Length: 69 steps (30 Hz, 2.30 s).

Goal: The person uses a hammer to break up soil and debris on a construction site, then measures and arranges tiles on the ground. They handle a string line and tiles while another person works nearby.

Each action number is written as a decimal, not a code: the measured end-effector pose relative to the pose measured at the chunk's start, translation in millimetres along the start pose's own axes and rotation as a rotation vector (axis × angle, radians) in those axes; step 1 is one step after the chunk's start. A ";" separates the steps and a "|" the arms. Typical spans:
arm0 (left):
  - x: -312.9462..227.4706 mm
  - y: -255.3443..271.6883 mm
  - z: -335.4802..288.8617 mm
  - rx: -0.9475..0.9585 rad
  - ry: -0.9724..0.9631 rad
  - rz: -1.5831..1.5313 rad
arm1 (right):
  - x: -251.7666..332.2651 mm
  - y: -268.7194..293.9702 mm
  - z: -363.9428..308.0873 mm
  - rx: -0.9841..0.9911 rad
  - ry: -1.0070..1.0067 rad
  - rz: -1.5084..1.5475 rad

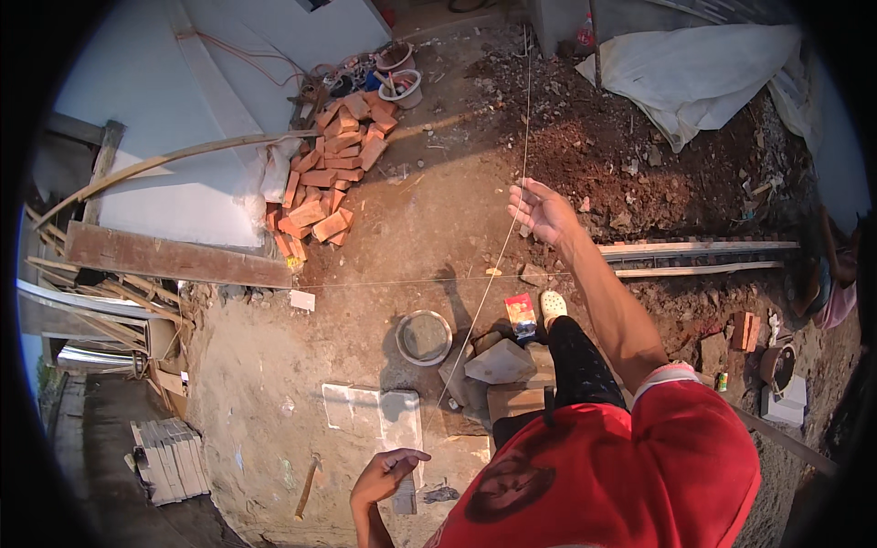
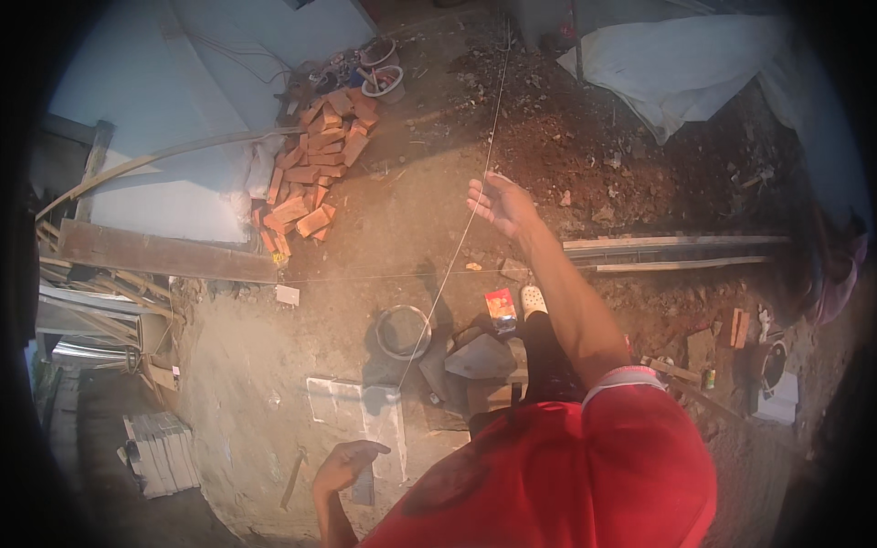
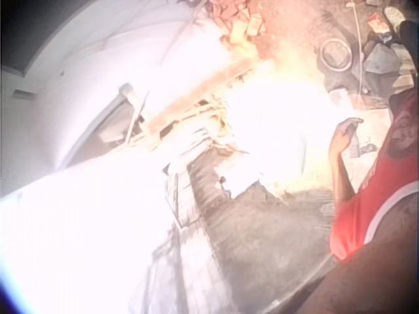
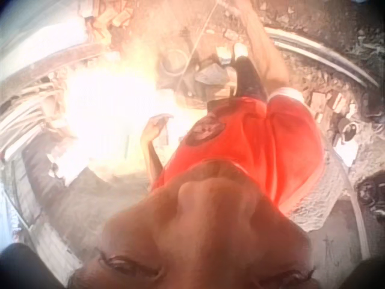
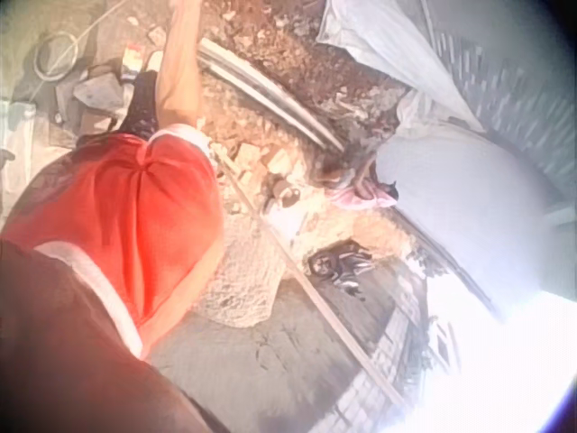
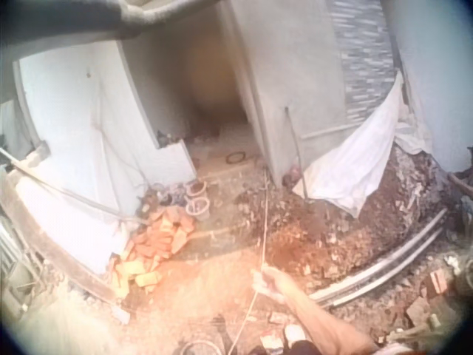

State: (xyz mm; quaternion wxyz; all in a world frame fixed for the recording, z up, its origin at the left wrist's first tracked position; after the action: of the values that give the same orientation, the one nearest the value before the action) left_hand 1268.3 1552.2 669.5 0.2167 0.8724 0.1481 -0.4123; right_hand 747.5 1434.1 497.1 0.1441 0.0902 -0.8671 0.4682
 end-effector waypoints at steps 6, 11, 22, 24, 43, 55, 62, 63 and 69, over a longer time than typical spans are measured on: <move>16.5 57.3 25.2 -0.658 0.327 -0.440 | 30.3 -60.5 87.0 -0.126 -0.047 -0.538; -52.8 141.2 141.0 -0.920 0.082 -0.781 | 20.8 -117.3 137.5 -0.116 0.188 -1.081; -263.6 348.1 615.4 0.069 -0.098 -0.511 | 6.3 -245.3 255.6 0.396 0.346 -1.564; -293.3 367.9 658.5 0.366 -0.012 -0.441 | -2.2 -277.7 274.6 0.385 0.251 -1.557; -398.7 567.7 745.6 0.375 0.106 0.048 | 224.6 -196.4 429.2 -0.652 -0.159 -1.509; -422.3 610.7 777.1 0.579 0.108 0.334 | 397.3 -144.0 591.1 -0.654 0.055 -1.621; -384.3 644.4 813.4 0.426 0.238 -0.109 | 420.6 -233.4 752.5 -0.447 0.043 -1.619; -378.2 651.5 820.5 0.421 0.229 -0.136 | 413.1 -259.6 770.1 -0.427 0.037 -1.618; -326.4 716.8 882.6 0.488 0.198 -0.125 | 334.0 -317.6 876.9 -0.467 0.006 -1.611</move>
State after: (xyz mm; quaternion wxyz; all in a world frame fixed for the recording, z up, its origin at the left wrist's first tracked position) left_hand 802.3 466.6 609.0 -0.0411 0.9241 0.1184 -0.3611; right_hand 380.2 518.8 402.5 0.4516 0.6487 -0.6117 0.0308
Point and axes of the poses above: each hand's wrist, its own z-axis towards the middle knuckle, its own y-axis out of the back of the hand, x = y × z, the point moved 4 cm from there along z, towards the middle knuckle, and after that the axes turned 12 degrees about -y, right-handed, at the moved point
